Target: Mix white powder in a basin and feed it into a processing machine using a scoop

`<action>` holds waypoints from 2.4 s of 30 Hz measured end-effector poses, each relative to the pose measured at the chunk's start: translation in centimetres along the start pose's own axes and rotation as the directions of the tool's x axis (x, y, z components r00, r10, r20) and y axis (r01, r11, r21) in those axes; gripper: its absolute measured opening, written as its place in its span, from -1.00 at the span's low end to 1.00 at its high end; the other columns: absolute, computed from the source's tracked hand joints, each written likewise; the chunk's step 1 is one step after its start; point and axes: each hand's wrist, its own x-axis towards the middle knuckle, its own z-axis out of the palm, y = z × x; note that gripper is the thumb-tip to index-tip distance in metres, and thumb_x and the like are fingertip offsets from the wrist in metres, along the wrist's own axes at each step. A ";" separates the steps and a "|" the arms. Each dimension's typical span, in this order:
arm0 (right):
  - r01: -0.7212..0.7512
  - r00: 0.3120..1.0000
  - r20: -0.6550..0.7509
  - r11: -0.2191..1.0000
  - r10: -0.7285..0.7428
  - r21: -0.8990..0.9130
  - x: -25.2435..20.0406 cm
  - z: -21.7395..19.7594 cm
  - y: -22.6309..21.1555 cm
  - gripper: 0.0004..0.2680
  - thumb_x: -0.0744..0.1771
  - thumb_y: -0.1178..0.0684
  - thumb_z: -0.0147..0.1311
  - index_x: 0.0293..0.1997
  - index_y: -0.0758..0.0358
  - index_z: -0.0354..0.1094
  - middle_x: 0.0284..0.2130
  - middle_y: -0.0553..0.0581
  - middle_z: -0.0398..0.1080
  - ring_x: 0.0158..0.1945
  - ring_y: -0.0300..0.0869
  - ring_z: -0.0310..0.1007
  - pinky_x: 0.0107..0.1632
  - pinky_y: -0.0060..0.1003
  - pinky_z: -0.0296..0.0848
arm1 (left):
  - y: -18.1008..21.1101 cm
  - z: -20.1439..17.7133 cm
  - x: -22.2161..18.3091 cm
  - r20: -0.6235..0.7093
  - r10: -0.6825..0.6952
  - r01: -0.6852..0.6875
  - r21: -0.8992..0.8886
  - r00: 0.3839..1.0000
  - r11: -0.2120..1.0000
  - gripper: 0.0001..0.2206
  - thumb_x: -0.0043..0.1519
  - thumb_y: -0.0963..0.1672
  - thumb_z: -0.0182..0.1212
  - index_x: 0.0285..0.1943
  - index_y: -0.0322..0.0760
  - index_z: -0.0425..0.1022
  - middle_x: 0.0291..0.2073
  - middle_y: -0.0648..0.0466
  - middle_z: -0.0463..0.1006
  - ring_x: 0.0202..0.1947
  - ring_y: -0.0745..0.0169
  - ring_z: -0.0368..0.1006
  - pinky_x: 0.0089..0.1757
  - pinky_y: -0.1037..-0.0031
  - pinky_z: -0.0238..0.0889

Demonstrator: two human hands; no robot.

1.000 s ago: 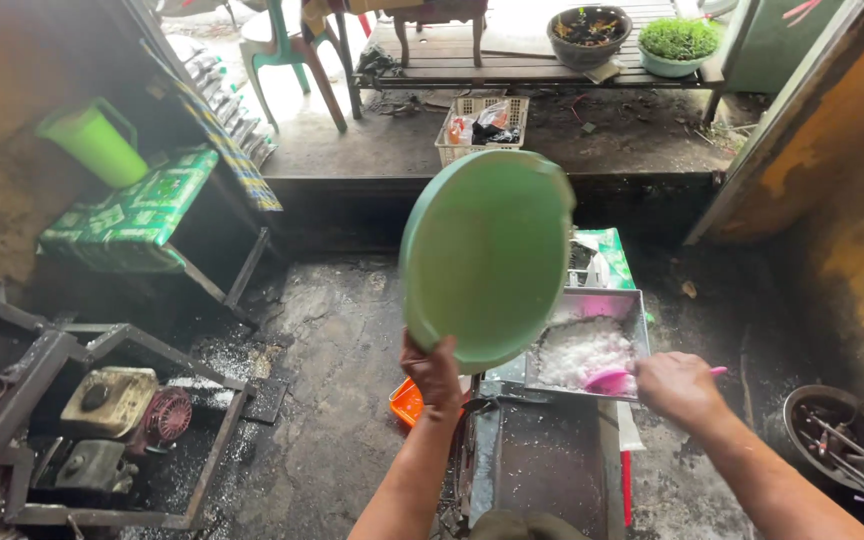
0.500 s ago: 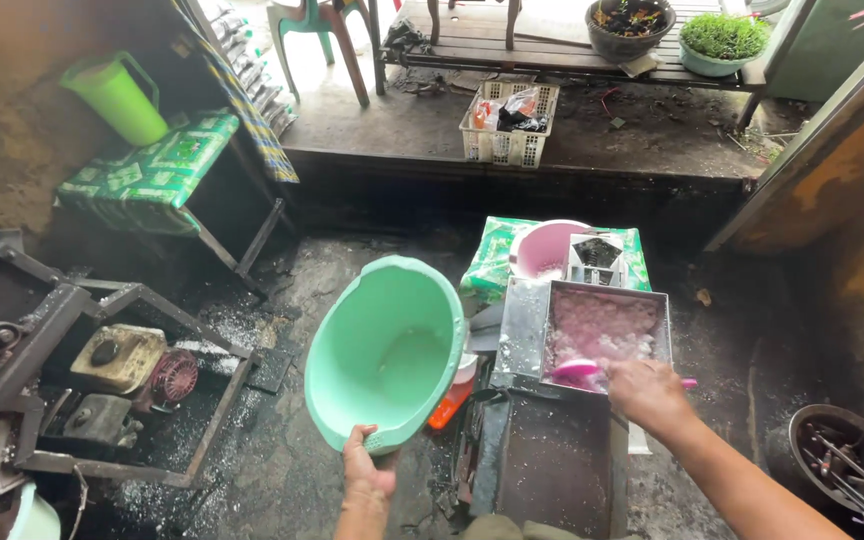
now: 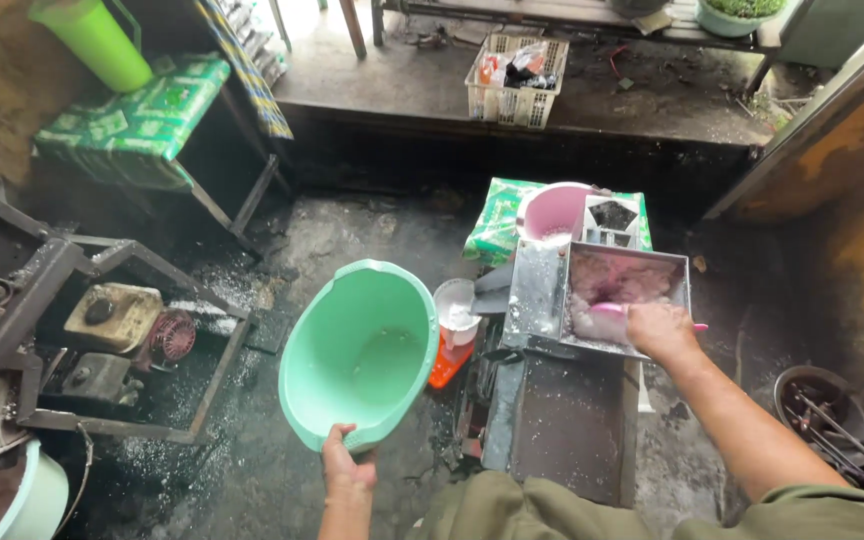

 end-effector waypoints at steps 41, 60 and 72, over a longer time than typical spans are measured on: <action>-0.139 0.989 0.051 0.990 0.138 0.014 -0.9 -3.7 0.9 -0.67 0.35 -0.30 -0.24 0.10 -0.30 0.48 0.01 0.04 0.56 0.11 -0.01 0.55 0.06 -0.12 0.47 | 3.9 -4.6 2.3 -0.117 0.020 -0.013 0.058 0.993 0.998 -0.56 -0.08 -0.23 0.15 0.03 -0.04 0.43 -0.13 0.16 0.51 -0.12 0.08 0.42 -0.28 0.25 0.39; -0.293 0.949 0.165 0.944 0.268 0.150 -9.6 -9.9 2.2 -0.62 0.40 -0.06 -0.36 0.00 0.13 0.56 0.02 0.16 0.58 0.08 -0.01 0.57 0.08 -0.10 0.49 | 3.5 -5.3 0.3 -0.260 0.084 -0.101 -0.052 0.962 0.994 -0.47 -0.17 -0.31 0.15 0.06 -0.21 0.46 -0.10 0.02 0.55 -0.14 -0.03 0.45 -0.28 0.02 0.40; -0.341 0.929 0.213 0.924 0.303 0.172 -3.6 -1.6 -0.3 -0.68 0.31 0.03 -0.14 0.11 0.02 0.53 0.08 0.09 0.54 0.13 0.01 0.55 -0.02 0.02 0.53 | 3.4 -3.1 1.5 -0.233 0.064 -0.069 -0.014 0.970 0.998 -0.47 -0.18 -0.30 0.19 0.05 -0.13 0.47 -0.10 0.06 0.54 -0.14 0.01 0.45 -0.34 0.16 0.38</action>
